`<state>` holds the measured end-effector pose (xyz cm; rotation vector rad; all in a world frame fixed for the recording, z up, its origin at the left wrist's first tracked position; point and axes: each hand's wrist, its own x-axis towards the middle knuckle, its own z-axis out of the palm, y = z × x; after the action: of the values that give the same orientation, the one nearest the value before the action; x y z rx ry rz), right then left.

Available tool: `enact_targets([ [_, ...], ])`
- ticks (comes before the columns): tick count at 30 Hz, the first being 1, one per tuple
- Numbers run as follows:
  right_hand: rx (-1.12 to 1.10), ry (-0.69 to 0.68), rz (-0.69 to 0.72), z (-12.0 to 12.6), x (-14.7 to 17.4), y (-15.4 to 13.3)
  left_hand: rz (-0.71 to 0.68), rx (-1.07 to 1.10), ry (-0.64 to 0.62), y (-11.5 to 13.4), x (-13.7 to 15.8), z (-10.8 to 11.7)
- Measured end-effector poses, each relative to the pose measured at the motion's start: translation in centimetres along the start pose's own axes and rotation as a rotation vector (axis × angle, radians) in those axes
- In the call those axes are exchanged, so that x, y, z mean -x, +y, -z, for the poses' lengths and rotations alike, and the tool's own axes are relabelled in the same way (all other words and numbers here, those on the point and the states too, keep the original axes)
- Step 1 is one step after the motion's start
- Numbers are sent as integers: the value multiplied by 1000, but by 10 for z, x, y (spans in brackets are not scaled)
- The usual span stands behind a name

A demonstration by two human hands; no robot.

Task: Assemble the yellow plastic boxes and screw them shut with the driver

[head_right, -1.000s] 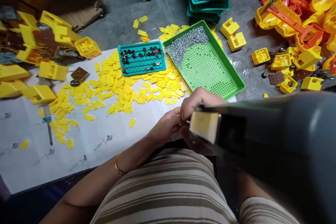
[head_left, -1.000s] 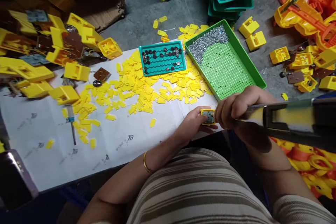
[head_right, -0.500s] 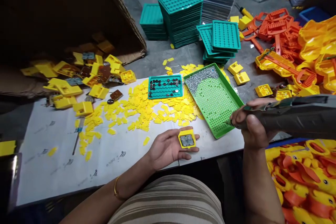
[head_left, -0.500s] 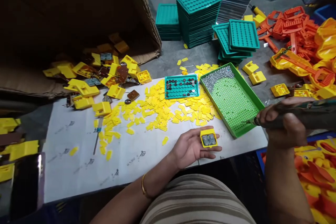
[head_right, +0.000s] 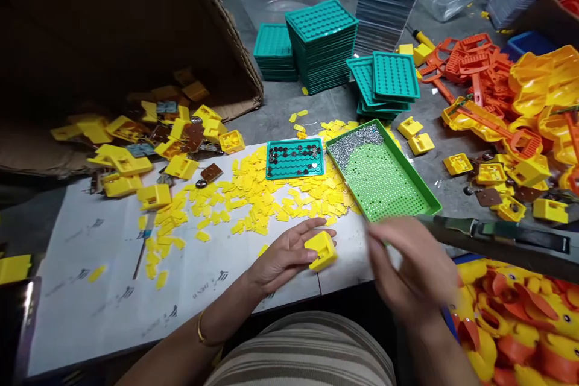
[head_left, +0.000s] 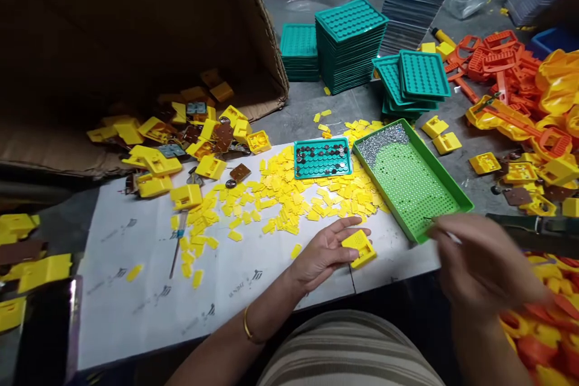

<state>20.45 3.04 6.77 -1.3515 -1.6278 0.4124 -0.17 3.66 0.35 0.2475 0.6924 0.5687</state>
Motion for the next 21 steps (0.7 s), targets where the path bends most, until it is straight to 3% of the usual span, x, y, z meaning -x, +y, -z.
enact_targets([
  [3, 210, -185, 76, -50, -40, 9, -17, -48, -52, 1, 4, 2],
  [6, 444, -440, 3, -90, -78, 29, -27, -111, -81, 4, 8, 6],
  [8, 544, -550, -32, -104, -90, 37, -31, -148, -96, 7, 11, 9],
  [14, 699, -712, -53, -109, -90, 38, -33, -186, -136, 13, 14, 12],
  [21, 703, -736, -84, -107, -98, 36, -46, -201, -125, 13, 15, 13],
])
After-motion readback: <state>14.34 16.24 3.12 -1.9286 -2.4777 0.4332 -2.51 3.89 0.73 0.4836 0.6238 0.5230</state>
